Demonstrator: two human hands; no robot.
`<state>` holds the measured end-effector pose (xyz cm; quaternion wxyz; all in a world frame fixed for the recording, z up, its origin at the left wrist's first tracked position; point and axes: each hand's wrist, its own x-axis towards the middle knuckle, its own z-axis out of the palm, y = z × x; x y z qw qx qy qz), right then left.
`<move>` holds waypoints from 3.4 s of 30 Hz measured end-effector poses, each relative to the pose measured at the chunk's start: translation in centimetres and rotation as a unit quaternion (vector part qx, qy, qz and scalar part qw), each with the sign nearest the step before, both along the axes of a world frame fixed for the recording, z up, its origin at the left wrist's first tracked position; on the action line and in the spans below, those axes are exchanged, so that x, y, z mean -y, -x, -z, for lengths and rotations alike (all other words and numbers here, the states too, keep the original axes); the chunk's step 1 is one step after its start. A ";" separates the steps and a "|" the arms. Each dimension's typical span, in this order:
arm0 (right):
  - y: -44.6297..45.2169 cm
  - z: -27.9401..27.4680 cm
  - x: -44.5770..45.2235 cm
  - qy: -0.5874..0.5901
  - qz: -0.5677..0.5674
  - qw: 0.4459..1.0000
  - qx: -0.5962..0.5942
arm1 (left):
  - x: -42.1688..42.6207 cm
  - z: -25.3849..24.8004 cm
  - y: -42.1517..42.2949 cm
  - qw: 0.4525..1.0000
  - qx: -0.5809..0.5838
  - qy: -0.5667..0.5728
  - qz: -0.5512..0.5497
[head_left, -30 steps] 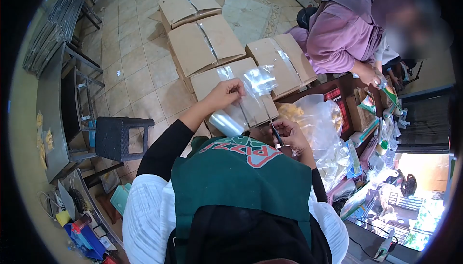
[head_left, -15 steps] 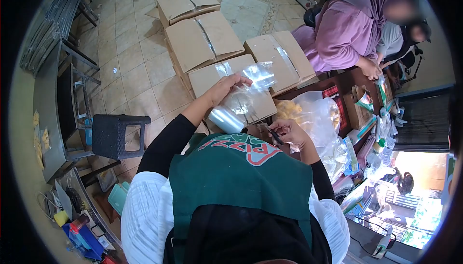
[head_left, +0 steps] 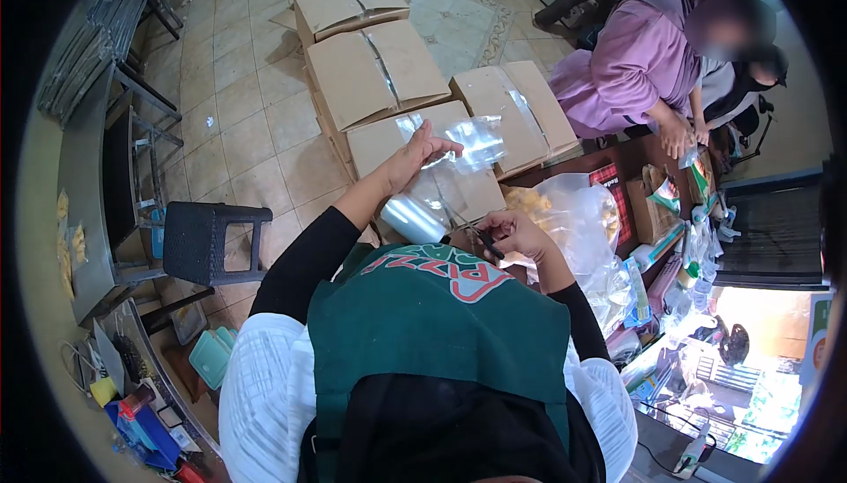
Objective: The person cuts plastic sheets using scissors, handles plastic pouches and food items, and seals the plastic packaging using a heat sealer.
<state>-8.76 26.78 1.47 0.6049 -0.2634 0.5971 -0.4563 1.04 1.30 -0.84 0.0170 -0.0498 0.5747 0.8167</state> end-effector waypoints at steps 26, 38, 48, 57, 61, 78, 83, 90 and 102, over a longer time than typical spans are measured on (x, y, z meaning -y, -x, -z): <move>0.1 0.3 0.8 -0.018 -0.005 0.999 0.041 | 0.1 0.5 0.2 1.000 0.011 -0.020 -0.015; 0.6 1.5 0.7 -0.014 -0.005 1.000 0.026 | 0.0 0.4 0.4 0.999 0.013 -0.029 -0.011; 0.6 1.0 0.7 -0.014 -0.012 1.000 0.018 | 0.2 0.8 0.5 0.999 -0.008 -0.031 -0.016; 0.6 0.4 0.8 -0.025 -0.016 0.999 0.019 | 0.2 0.8 0.3 0.999 0.005 -0.040 -0.021; 0.3 -0.1 1.4 -0.018 -0.017 0.999 0.025 | 0.1 1.2 0.4 0.997 0.003 -0.064 -0.032; 0.6 0.0 2.4 -0.023 -0.020 0.999 0.021 | 0.7 0.0 -0.1 0.995 0.027 -0.094 -0.028; 1.0 0.0 2.7 -0.015 -0.032 0.999 0.022 | 1.0 0.7 0.2 0.991 0.024 -0.127 -0.019; 0.2 -0.6 4.4 -0.015 -0.024 0.999 0.014 | 1.0 0.2 0.2 0.991 0.028 -0.128 -0.024; 0.7 0.0 4.1 -0.016 -0.029 0.999 0.001 | 1.5 0.4 0.4 0.988 0.037 -0.150 -0.008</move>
